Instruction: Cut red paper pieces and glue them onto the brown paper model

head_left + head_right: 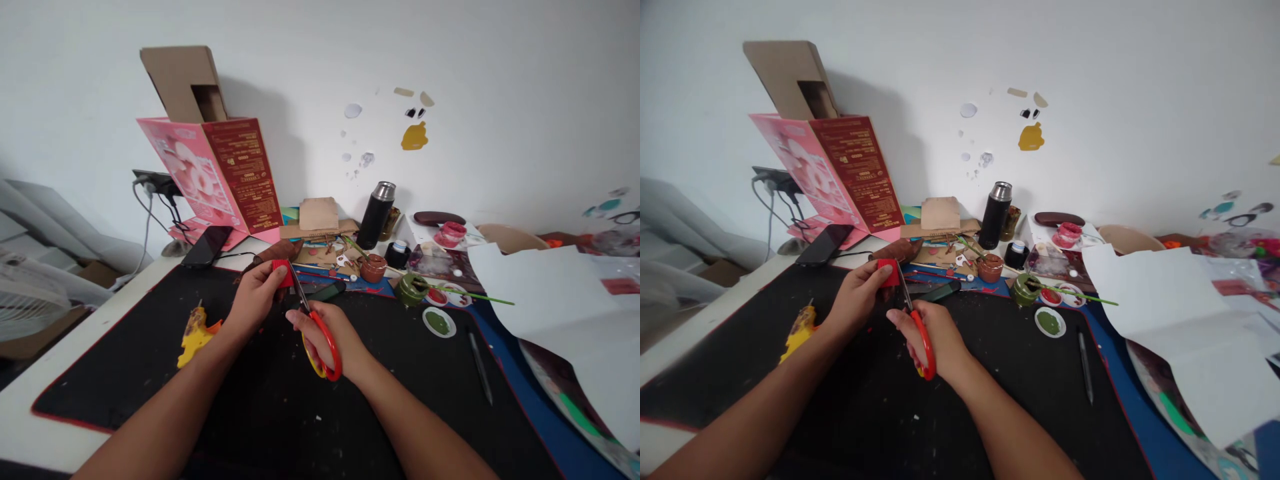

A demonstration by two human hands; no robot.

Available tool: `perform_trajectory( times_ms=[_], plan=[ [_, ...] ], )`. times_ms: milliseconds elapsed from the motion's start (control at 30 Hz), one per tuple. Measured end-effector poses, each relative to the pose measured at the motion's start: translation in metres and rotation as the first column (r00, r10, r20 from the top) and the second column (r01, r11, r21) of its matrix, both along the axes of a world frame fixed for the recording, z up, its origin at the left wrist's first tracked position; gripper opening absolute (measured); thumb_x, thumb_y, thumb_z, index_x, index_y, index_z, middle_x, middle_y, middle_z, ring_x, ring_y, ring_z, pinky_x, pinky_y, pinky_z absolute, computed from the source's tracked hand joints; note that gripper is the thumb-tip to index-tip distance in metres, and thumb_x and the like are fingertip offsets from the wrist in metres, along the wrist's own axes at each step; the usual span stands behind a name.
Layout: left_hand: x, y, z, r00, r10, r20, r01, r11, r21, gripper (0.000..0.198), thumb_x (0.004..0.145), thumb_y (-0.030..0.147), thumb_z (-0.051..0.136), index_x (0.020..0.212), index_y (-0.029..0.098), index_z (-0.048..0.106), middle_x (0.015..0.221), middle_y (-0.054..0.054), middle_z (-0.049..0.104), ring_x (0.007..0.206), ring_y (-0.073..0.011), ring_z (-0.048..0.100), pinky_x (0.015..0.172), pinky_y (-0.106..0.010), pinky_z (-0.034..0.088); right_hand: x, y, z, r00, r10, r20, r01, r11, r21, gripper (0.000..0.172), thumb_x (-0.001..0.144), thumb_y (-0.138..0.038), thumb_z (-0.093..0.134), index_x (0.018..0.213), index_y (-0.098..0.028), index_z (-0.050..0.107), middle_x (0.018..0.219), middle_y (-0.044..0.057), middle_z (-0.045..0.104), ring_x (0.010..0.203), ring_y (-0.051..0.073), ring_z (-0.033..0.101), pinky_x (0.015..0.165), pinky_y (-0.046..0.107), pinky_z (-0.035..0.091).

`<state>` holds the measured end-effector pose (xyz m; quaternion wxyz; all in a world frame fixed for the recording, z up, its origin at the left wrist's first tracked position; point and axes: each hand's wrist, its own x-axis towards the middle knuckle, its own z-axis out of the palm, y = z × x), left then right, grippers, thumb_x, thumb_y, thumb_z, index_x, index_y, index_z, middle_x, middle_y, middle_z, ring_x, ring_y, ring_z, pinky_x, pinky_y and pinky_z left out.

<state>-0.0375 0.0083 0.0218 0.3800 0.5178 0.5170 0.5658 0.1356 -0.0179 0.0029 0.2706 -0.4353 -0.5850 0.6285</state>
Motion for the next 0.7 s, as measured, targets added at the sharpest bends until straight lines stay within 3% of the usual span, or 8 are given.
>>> perform_trajectory(
  times_ms=[400,700],
  plan=[
    [-0.003,0.003,-0.008,0.993,-0.010,0.121,0.010,1.000,0.000,0.038,0.087,0.050,0.072,0.065,0.020,0.061,0.051,0.001,0.055,0.047,-0.0118,0.046,0.049,-0.024,0.036,0.001,0.002,0.003,0.990,-0.058,-0.128,0.057,0.998,-0.015,0.056,0.085,-0.077,0.069,0.086,-0.023,0.057,0.045,-0.009,0.051,0.032,0.011,0.046,0.033,0.020,0.037],
    [0.001,-0.002,-0.001,0.983,-0.162,0.091,0.167,0.985,-0.042,0.049,0.085,0.065,0.076,0.073,0.019,0.064,0.055,0.003,0.056,0.047,-0.0106,0.044,0.048,-0.024,0.034,0.009,0.016,0.009,0.954,-0.156,-0.255,0.167,0.986,0.022,0.056,0.084,-0.076,0.070,0.091,-0.022,0.059,0.044,-0.009,0.053,0.032,0.011,0.046,0.034,0.020,0.037]
  ],
)
